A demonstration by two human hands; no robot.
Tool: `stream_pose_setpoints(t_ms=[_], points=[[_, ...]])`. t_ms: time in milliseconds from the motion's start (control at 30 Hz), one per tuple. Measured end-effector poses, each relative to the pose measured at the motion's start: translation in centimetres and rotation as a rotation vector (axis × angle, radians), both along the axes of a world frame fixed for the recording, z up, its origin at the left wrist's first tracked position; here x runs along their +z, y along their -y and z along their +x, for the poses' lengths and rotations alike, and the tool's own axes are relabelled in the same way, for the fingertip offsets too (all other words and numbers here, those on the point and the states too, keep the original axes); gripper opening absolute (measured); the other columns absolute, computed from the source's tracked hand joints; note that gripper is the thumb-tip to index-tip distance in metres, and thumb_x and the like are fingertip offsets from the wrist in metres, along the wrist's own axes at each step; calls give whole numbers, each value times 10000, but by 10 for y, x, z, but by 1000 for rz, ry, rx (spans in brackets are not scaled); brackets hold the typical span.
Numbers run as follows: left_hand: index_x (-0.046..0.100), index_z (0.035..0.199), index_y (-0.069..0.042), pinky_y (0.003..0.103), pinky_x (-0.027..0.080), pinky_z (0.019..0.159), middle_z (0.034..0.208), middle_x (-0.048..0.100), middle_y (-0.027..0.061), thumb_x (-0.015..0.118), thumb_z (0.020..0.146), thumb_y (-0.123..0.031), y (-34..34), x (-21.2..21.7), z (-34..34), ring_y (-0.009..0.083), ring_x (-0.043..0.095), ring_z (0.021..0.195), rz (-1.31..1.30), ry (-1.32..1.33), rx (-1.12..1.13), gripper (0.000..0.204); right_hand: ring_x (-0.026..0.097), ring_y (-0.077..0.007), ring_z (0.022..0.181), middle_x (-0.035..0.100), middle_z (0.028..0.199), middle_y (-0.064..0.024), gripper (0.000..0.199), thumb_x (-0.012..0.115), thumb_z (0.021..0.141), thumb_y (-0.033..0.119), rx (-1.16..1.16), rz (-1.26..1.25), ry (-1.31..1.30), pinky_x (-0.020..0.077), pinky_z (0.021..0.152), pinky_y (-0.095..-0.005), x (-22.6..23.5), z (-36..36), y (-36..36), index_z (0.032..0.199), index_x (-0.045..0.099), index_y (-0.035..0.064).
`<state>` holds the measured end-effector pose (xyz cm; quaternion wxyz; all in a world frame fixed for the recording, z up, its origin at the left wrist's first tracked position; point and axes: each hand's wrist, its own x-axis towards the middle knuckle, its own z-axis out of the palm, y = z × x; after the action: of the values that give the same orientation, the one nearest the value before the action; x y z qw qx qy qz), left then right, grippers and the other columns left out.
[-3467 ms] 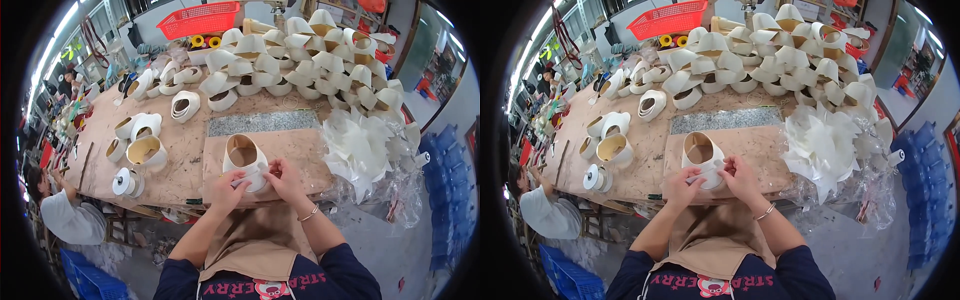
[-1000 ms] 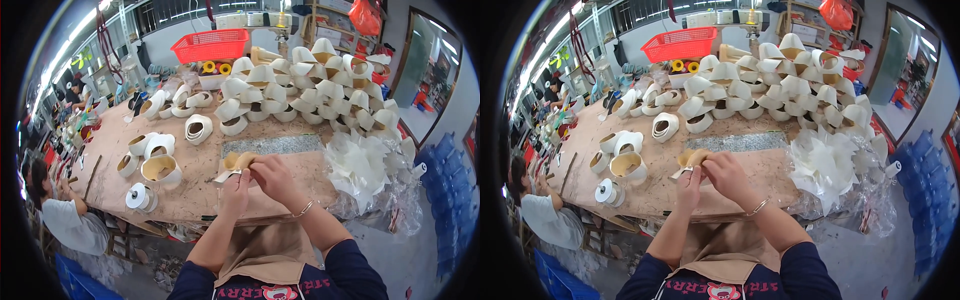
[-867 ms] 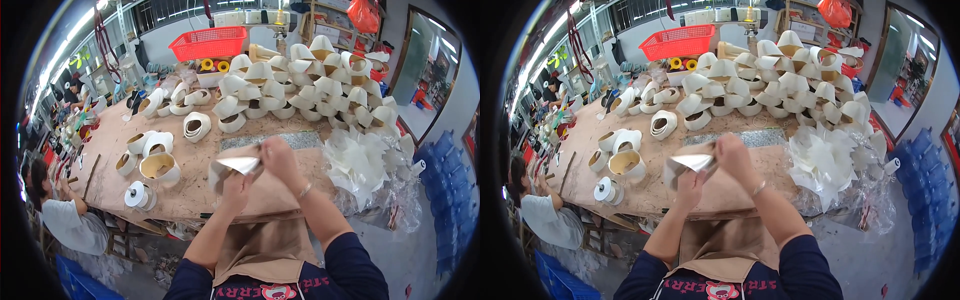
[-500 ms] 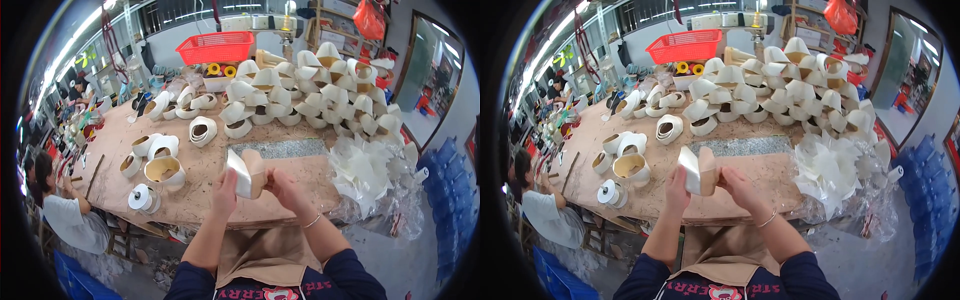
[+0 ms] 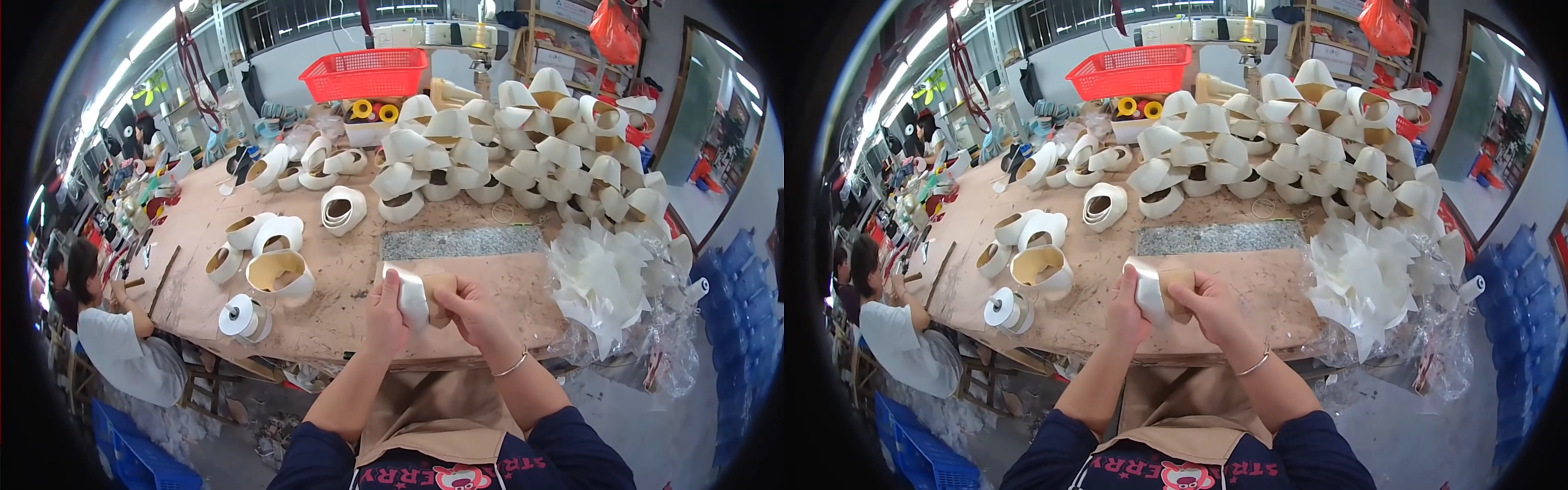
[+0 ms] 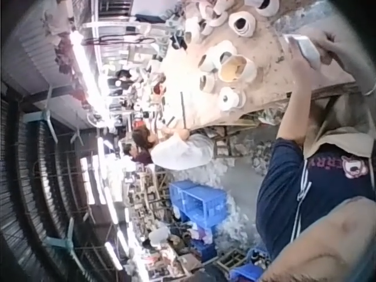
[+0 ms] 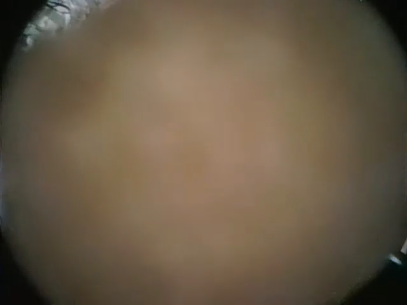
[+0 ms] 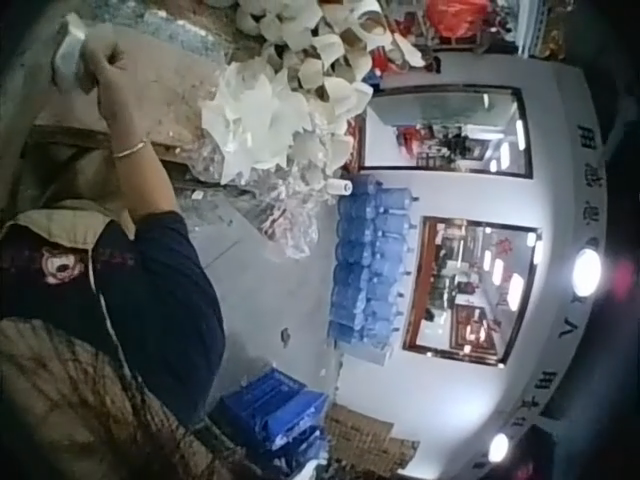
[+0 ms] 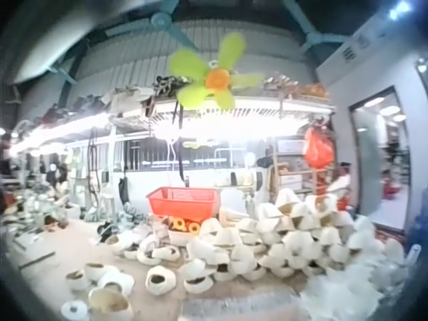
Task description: Apply adhesive tape to the edges of white shoe upper components.
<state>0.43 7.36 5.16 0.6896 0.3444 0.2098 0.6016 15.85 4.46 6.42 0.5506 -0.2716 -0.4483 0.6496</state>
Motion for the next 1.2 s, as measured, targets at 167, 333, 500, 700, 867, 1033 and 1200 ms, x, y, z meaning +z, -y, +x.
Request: stream_pose_setpoints(t_ms=[167,333,500,700,867,1033,1200], points=[[569,1012,-16,346,526,721,908,626,91,429,990,-339,10,23,-2,186,624,814,-128,146,-51,352,611,-108,805,637,895,-33,225,587,921,236,2,-218,-270,502,680,-258,28,-16,16,1010,608,30],[515,1086,10,420,488,862,1010,605,146,344,1006,-370,7,33,5,269,601,936,-307,218,-36,424,559,-55,732,604,800,-1,126,575,918,84,-281,179,285,443,642,-202,3,-14,31,989,614,-12],[513,1085,6,400,490,862,1009,601,140,336,1005,-384,6,34,10,259,603,934,-314,284,-6,436,589,-90,817,634,876,-24,126,569,921,90,-194,-82,-258,473,724,-239,11,-20,25,989,617,-5],[534,1074,-14,379,486,856,1018,610,114,325,997,-434,8,27,11,232,604,943,-149,253,82,475,618,-145,893,655,975,-52,156,571,912,119,-132,58,-14,493,791,-273,6,2,10,1006,626,8],[539,1060,-31,365,472,857,981,614,96,385,991,-399,2,-14,14,217,603,927,-71,208,169,405,603,-150,905,632,1006,-42,129,586,864,163,-200,618,1009,475,758,-265,40,18,4,926,643,65],[499,1187,-21,444,346,1043,1156,554,130,497,883,-110,-9,-3,0,249,589,1039,1141,-1031,588,317,533,-139,719,514,730,-8,58,611,658,145,-307,1684,1823,443,655,-276,21,48,-31,659,558,123],[594,1073,-14,421,158,1136,1032,608,165,494,798,-151,-36,-6,-9,230,618,996,2006,-2006,429,323,518,-170,716,549,731,4,128,588,634,180,-56,1717,1899,437,670,-302,-2,64,-13,694,653,88]])
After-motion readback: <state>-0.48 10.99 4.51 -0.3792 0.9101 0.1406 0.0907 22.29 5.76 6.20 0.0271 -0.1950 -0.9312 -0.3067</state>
